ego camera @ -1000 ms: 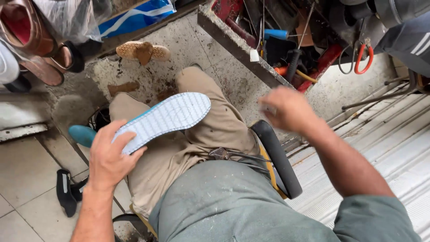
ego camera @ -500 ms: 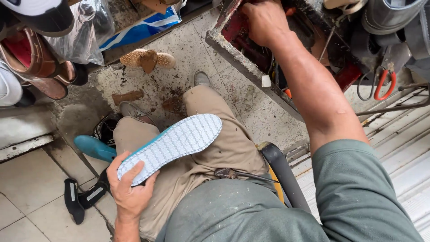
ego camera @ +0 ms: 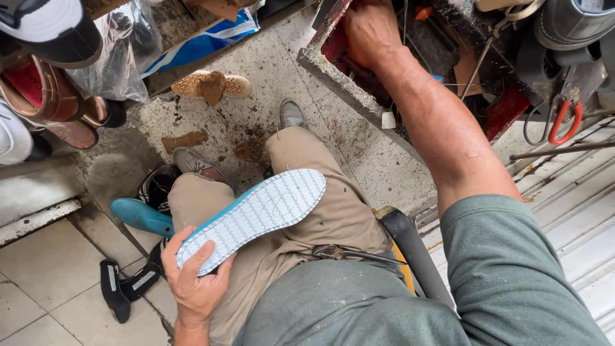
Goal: Fitting a new rubber sole to a shoe last and securing it using pliers and a hammer
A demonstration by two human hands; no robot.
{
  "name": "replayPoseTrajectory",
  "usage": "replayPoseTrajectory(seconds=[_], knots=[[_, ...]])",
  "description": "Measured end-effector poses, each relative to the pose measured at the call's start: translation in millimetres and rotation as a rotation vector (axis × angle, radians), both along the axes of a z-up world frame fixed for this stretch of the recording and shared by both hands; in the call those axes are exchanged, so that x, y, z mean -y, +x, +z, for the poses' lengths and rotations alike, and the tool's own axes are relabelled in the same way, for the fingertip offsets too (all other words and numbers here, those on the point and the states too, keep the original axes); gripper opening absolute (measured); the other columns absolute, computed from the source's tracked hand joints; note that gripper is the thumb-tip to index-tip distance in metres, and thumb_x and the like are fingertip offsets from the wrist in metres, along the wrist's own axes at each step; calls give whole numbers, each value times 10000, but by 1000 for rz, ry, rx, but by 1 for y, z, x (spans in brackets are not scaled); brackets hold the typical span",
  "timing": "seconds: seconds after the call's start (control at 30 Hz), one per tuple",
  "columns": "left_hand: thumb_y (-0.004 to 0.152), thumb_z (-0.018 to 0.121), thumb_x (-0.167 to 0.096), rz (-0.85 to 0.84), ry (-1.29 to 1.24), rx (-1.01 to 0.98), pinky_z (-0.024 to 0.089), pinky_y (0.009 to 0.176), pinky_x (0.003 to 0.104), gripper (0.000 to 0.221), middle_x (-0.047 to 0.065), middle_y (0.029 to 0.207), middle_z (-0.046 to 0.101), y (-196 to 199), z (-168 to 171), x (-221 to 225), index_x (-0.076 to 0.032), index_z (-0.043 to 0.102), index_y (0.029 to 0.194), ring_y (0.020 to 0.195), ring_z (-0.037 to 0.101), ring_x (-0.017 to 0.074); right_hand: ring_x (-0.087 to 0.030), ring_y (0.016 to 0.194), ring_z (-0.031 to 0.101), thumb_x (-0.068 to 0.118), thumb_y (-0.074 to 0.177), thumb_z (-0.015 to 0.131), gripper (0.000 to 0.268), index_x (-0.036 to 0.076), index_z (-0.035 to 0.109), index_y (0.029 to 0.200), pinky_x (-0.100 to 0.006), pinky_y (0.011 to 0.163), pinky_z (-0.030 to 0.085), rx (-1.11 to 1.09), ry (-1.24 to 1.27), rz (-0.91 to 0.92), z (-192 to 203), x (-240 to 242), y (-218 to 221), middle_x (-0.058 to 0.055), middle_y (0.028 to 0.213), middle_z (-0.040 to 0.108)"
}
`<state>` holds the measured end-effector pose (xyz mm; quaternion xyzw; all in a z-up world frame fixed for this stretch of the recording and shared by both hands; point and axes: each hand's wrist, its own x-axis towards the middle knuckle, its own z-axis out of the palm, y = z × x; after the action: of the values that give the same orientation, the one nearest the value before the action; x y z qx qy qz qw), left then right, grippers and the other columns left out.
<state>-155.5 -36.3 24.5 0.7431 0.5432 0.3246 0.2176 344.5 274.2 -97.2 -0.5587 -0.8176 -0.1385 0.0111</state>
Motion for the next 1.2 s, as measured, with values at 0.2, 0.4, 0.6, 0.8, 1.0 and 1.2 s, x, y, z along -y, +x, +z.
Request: replayPoseTrajectory(seconds=[0.2, 0.4, 0.6, 0.8, 1.0, 1.2], knots=[[729, 960, -108, -4, 5, -12, 595, 900, 533, 677, 267, 1458, 475, -3, -1, 2, -271, 603, 1280, 1272, 584, 462, -436, 831, 664, 196, 810, 661, 193, 97, 770, 935, -517, 737, 489, -91, -197, 15, 32, 9, -15, -187, 951, 721], [750, 953, -126, -4, 21, -20, 581, 910, 534, 650, 267, 1442, 479, 0, 1, 2, -267, 593, 1273, 1244, 587, 450, -425, 1263, 444, 237, 780, 696, 441, 309, 804, 1202, -570, 966, 280, -134, -231, 121, 37, 13, -9, -114, 1334, 665], [763, 935, -90, -8, 31, -14, 608, 916, 527, 664, 261, 1445, 465, 1, 0, 0, -270, 584, 1297, 1254, 590, 452, -409, 1139, 482, 306, 853, 718, 389, 316, 800, 1233, -549, 833, 319, -153, -191, 128, 44, 13, -8, -115, 1276, 692], [759, 941, -87, -7, 31, -15, 597, 908, 534, 673, 267, 1444, 468, 2, 2, 1, -273, 581, 1296, 1256, 582, 456, -414, 1169, 452, 252, 734, 722, 485, 289, 799, 1211, -570, 823, 331, -152, -229, 94, 44, 13, -8, -156, 1300, 630], [751, 950, -105, 7, 25, -24, 614, 881, 498, 659, 264, 1443, 476, 3, 1, 2, -266, 589, 1278, 1269, 588, 450, -404, 1110, 476, 328, 834, 721, 373, 244, 805, 1188, -581, 790, 345, -248, -261, 36, 43, 9, -11, -81, 1261, 674], [744, 947, -113, 15, 12, -30, 613, 865, 503, 661, 259, 1455, 472, 4, 3, 3, -271, 595, 1282, 1285, 582, 456, -374, 1172, 481, 370, 932, 685, 193, 313, 829, 1047, -559, 835, 313, -193, -327, -18, 34, 5, -12, -64, 1287, 676]])
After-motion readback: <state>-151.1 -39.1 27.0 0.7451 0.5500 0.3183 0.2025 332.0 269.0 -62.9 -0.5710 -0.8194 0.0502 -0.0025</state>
